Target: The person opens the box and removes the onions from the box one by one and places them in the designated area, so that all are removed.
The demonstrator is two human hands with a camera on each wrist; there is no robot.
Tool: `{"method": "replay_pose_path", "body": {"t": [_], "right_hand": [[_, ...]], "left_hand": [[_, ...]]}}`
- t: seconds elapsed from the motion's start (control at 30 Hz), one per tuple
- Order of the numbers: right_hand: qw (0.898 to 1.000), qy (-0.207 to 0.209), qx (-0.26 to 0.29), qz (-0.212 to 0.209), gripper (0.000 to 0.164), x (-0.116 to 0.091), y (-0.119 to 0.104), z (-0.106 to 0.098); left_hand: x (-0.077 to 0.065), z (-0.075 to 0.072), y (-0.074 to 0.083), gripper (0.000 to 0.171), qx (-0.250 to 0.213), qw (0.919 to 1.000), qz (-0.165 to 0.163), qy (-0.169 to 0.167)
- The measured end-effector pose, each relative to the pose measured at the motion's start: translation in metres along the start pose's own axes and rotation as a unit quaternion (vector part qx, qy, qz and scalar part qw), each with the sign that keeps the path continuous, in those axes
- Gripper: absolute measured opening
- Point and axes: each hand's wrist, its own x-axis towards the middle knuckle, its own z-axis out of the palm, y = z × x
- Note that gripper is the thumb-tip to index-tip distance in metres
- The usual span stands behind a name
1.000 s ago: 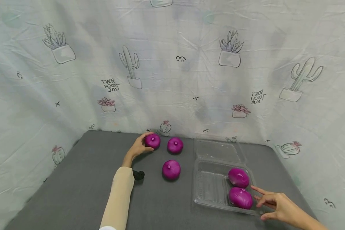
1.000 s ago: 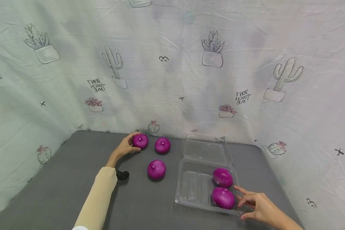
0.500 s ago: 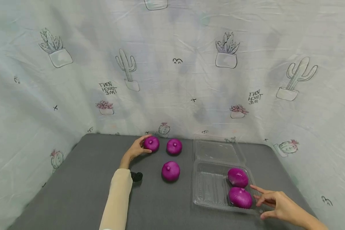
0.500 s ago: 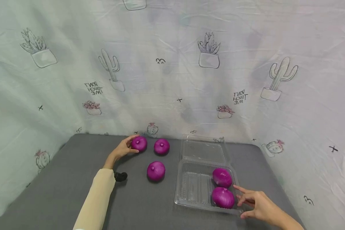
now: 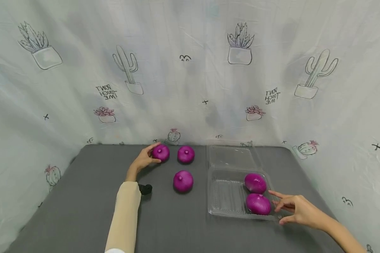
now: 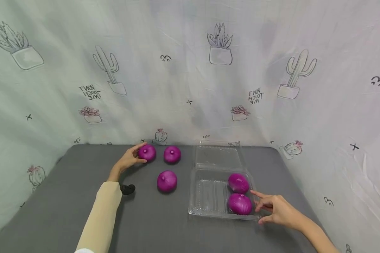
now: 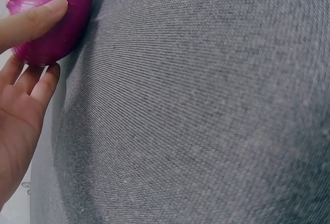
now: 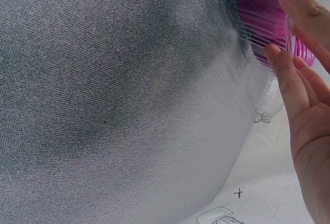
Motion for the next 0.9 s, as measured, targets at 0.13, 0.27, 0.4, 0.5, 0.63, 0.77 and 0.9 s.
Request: {"method": "replay_pose_path", "body": {"t": [0.13, 0.27, 0.4, 0.5, 0.63, 0.77, 0.9], "right_hand": [[1.0, 0.008, -0.021, 0.009, 0.024, 0.004, -0.001, -0.004], [1.0, 0.008, -0.026, 0.015, 0.025, 0.005, -0.002, -0.006], [0.999, 0.01, -0.025, 0.021, 0.026, 0.004, -0.001, -0.003], [0.999, 0.013, -0.029, 0.024, 0.026, 0.005, -0.002, -0.005], [0.999, 0.014, -0.027, 0.023, 0.026, 0.006, -0.001, -0.005], [0.999, 0.014, -0.022, 0.019, 0.026, 0.005, 0.0, -0.004], [1.0, 0.017, -0.02, 0.011, 0.026, 0.004, 0.0, -0.002]], "left_hand": [[0.005, -0.002, 0.012, 0.082, -0.01, 0.9999, 0.0, -0.003], [0.002, 0.0, 0.024, 0.08, -0.009, 0.9999, 0.002, -0.012], [0.002, 0.0, 0.012, 0.078, -0.015, 0.9998, 0.0, -0.01], [0.005, -0.002, 0.008, 0.076, -0.024, 0.9997, -0.002, -0.001], [0.005, -0.002, 0.009, 0.072, -0.02, 0.9996, -0.01, 0.016], [0.006, 0.0, 0.009, 0.068, -0.01, 0.9995, -0.011, 0.028], [0.006, 0.0, 0.007, 0.075, 0.008, 0.9995, -0.006, 0.029]]}}
